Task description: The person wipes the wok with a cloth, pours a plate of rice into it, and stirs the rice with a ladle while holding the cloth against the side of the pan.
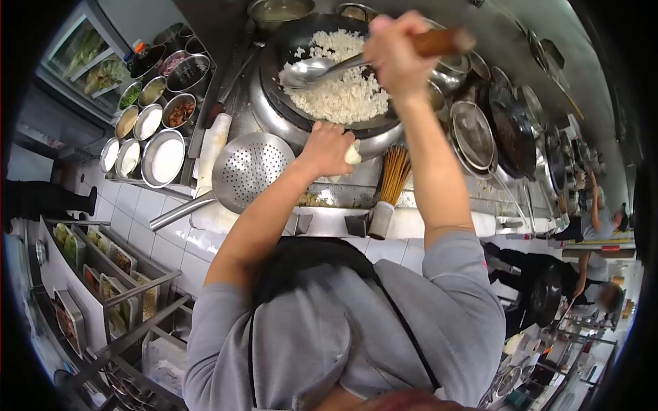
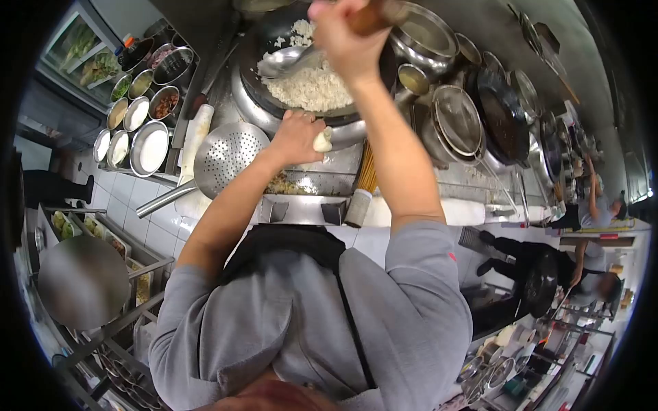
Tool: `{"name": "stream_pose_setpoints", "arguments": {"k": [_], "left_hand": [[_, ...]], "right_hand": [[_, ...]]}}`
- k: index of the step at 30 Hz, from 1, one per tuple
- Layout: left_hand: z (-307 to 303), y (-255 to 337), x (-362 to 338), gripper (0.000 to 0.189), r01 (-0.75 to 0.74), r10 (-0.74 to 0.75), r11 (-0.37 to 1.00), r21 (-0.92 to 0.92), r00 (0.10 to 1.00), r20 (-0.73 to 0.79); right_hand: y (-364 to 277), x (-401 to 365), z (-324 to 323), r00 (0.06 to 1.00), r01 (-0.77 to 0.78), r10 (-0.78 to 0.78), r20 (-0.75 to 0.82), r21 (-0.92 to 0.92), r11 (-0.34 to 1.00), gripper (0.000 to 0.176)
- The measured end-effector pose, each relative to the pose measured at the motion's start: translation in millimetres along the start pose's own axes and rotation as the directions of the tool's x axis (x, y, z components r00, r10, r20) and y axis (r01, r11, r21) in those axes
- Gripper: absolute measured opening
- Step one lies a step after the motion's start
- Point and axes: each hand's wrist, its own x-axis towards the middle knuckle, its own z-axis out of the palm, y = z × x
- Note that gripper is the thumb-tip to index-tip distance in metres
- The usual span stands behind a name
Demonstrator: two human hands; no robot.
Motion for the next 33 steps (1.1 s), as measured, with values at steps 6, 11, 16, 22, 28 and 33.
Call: {"name": "stream_pose_setpoints", "arguments": {"k": [6,11,16,22,28,33], "left_hand": [[-6,3,-9,0.051,-0.013,0.015,0.999,-0.051,0.999,0.033],[1,-1,-8,0.051,-0.042,0.04,0.998,-0.038,0.998,-0.046],[-10,3,-20,0.049,-0.081,0.074,0.992,-0.096,0.995,-0.072],[1,8,-36,0.049,-0.134,0.098,0.983,-0.127,0.962,-0.255],[-9,4,-34,0.051,-0.097,0.074,0.985,-0.14,0.984,-0.162],[-6,6,-32,0.052,-0.073,0.046,0.991,-0.116,0.974,-0.221]], "right_hand": [[22,39,-33,0.977,-0.096,-0.002,-0.213,-0.448,0.889,0.033],[1,-25,1,0.978,-0.039,-0.014,-0.21,-0.248,0.968,0.031],[18,21,-26,0.913,-0.163,-0.039,-0.405,-0.453,0.876,0.032],[-25,-33,7,0.972,-0.023,-0.038,-0.23,-0.256,0.967,0.033],[-15,22,-27,0.943,-0.142,0.04,-0.331,-0.29,0.946,0.039],[-10,-49,-24,0.908,0.013,-0.16,-0.386,-0.355,0.935,0.036]]}}
